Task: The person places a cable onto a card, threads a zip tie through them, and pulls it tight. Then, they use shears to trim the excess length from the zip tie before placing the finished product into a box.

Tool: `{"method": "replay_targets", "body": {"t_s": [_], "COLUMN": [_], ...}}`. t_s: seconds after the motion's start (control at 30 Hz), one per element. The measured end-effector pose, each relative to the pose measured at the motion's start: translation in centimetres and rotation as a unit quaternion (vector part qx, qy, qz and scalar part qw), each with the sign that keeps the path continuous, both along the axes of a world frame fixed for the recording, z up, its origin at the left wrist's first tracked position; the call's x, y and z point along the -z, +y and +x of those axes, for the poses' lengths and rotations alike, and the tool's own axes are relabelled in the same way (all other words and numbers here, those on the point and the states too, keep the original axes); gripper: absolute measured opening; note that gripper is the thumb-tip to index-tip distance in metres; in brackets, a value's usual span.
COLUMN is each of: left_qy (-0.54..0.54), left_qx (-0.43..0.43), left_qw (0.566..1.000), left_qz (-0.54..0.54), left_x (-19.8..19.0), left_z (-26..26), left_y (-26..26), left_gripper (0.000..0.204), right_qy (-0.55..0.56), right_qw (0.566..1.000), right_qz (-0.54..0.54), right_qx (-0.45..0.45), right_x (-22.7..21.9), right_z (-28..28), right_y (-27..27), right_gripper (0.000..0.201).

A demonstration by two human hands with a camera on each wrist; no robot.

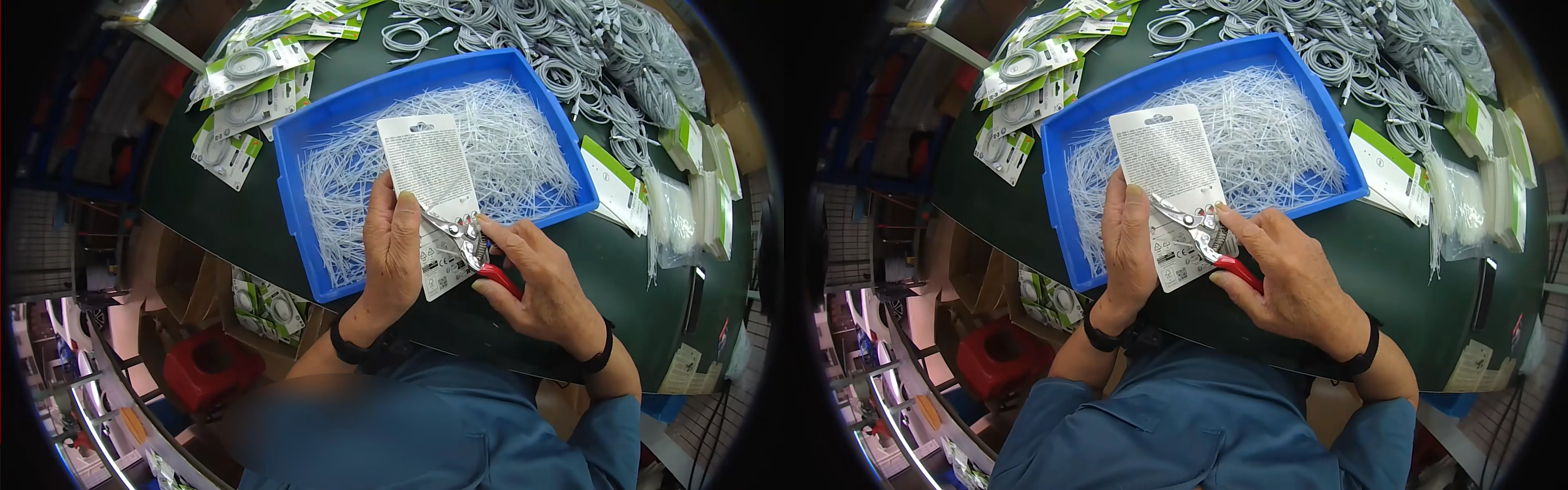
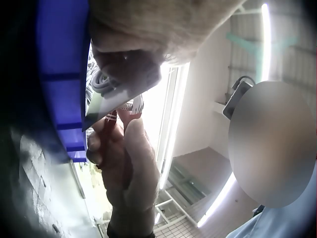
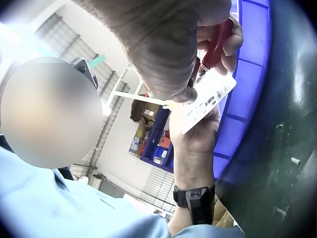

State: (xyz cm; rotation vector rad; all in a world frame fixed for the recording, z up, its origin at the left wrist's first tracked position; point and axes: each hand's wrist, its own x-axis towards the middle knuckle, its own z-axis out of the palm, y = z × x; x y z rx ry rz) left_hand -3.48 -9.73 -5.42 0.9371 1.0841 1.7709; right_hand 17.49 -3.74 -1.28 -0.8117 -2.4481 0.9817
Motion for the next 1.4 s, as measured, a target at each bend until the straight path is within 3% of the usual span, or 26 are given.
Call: {"method": "replay_targets", "body": {"t_s": [0.27,0.37,0.57,1.0,1.4], "left_qy": [0.013,0.051,0.021,-0.047,-0.062], "left_qx": [-0.015,-0.024,-0.031,-0.167,-0.156], "left_qw": [1.000,0.998,0.999,0.984,0.985], "left_qz": [-0.003,-0.035,-0.020,-0.029,-0.041], "left_x": [-0.3,-0.3,-0.3,-0.9,-0.1], "left_z": [0.2,0.1,0.2,-2.2,-1.6], "left_y": [0.0,0.0,0.1,-0.4,-0.1], "left_gripper": [0.038,0.047,0.037,0.043,0.039], "right_qy": [0.002,0.007,0.032,-0.002,-0.016], "right_qw": [1.000,1.000,0.999,0.999,0.999], "right_qz": [-0.026,-0.027,-0.027,-0.024,0.036], "right_qx": [-0.005,-0.009,-0.006,-0.028,-0.017], "right_x": [0.5,0.5,1.0,1.1,1.2], "right_z": [-0.1,-0.1,0.0,1.2,0.9], "right_y": [-0.4,-0.3,-0.4,-0.4,-0.8], "right_gripper": [0.072,0.071,0.070,0.073,0.074]}}
